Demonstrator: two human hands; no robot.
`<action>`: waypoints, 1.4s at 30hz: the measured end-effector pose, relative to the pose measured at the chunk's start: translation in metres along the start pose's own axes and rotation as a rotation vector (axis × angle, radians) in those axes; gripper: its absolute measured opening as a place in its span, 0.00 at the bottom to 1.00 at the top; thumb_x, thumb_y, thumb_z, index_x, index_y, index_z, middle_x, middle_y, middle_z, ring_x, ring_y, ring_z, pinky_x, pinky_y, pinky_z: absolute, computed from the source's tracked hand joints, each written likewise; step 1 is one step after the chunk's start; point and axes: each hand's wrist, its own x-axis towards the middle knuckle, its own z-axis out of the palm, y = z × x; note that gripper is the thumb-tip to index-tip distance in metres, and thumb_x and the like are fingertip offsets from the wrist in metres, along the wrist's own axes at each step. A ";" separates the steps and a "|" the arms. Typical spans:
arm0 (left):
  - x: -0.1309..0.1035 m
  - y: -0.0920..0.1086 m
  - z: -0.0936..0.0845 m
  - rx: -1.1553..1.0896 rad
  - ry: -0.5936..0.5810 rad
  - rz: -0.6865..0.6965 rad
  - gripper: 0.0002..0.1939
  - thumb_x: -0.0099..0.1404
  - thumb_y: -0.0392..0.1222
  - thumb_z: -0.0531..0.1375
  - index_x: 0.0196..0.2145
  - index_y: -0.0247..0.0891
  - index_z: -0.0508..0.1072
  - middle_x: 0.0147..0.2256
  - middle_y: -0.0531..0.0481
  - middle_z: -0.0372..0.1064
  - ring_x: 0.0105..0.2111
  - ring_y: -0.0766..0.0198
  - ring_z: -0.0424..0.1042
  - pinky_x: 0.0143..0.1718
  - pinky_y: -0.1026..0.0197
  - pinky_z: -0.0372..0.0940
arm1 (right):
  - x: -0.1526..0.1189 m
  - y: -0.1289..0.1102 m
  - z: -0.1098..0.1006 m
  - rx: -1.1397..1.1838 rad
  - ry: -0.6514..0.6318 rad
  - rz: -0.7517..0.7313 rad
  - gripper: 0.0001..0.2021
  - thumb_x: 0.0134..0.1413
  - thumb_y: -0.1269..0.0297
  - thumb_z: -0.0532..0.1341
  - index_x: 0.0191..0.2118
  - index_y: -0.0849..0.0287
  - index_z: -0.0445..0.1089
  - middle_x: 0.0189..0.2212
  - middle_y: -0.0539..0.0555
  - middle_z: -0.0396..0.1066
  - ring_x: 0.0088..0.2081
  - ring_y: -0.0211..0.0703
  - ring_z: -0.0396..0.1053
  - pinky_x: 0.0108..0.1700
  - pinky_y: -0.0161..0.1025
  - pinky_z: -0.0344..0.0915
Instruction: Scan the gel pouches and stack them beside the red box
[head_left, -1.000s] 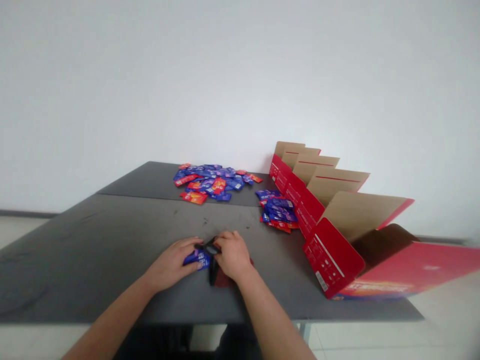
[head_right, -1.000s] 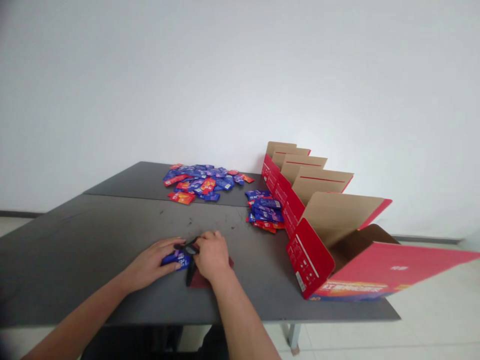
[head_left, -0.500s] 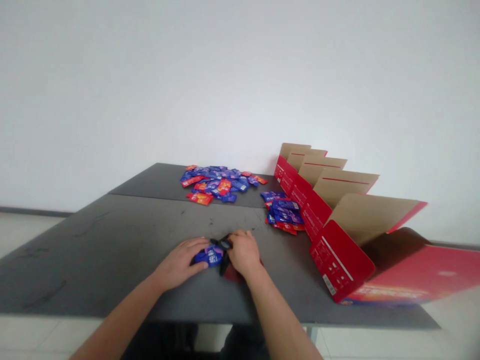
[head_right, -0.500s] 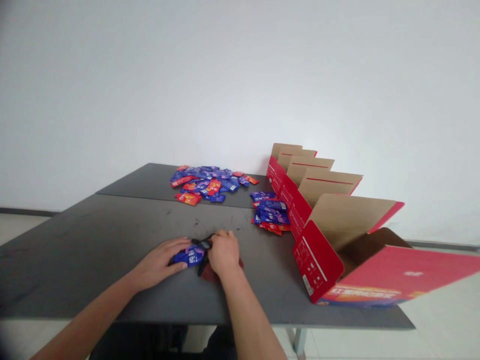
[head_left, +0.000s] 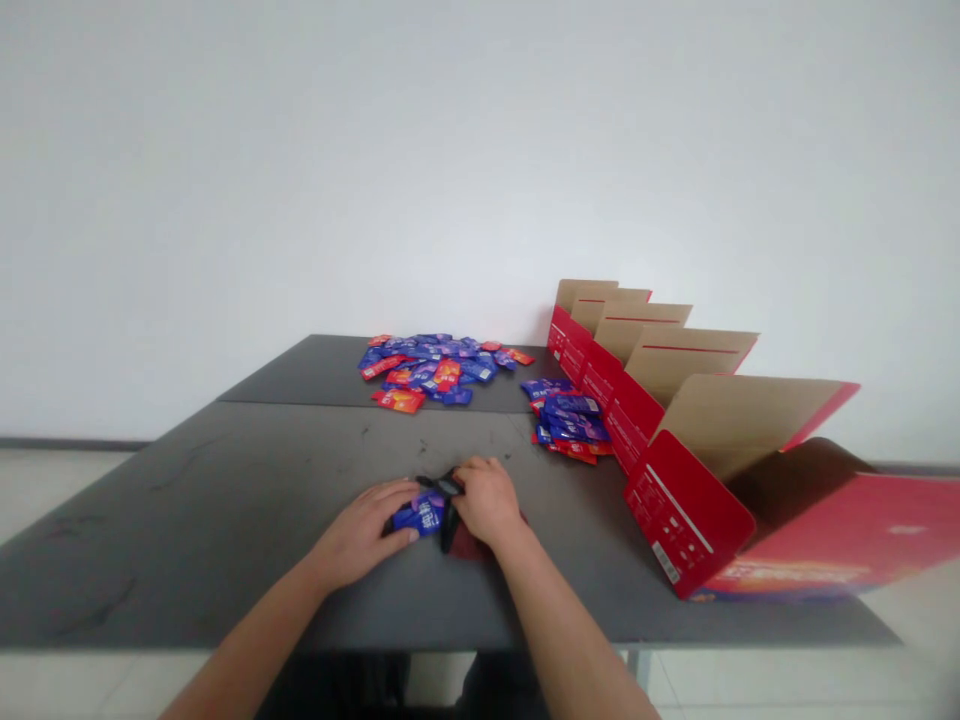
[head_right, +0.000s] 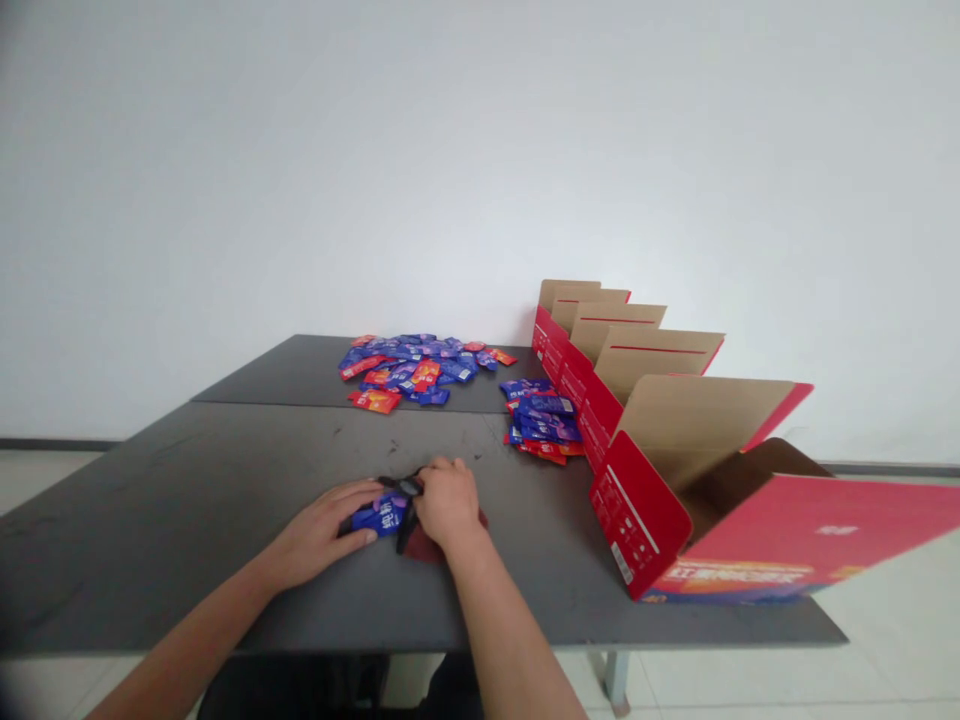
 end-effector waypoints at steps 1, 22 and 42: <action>0.000 0.000 -0.001 0.008 -0.010 -0.002 0.26 0.69 0.51 0.64 0.62 0.45 0.73 0.64 0.43 0.70 0.65 0.46 0.66 0.68 0.42 0.60 | 0.003 0.008 -0.004 -0.014 0.005 0.053 0.10 0.61 0.66 0.61 0.45 0.53 0.80 0.47 0.55 0.76 0.49 0.48 0.67 0.50 0.42 0.59; 0.000 -0.007 0.004 0.023 0.002 0.020 0.25 0.70 0.56 0.61 0.61 0.47 0.75 0.64 0.44 0.70 0.64 0.46 0.68 0.67 0.40 0.63 | -0.034 0.056 -0.014 -0.009 0.086 0.210 0.12 0.58 0.70 0.62 0.45 0.52 0.79 0.50 0.55 0.75 0.51 0.49 0.68 0.53 0.41 0.58; 0.065 0.027 -0.008 0.055 -0.229 0.103 0.32 0.56 0.57 0.70 0.55 0.42 0.76 0.55 0.40 0.71 0.54 0.43 0.73 0.58 0.48 0.66 | -0.061 0.046 -0.002 0.077 0.211 0.235 0.17 0.59 0.70 0.59 0.50 0.49 0.77 0.54 0.53 0.74 0.51 0.51 0.66 0.52 0.43 0.60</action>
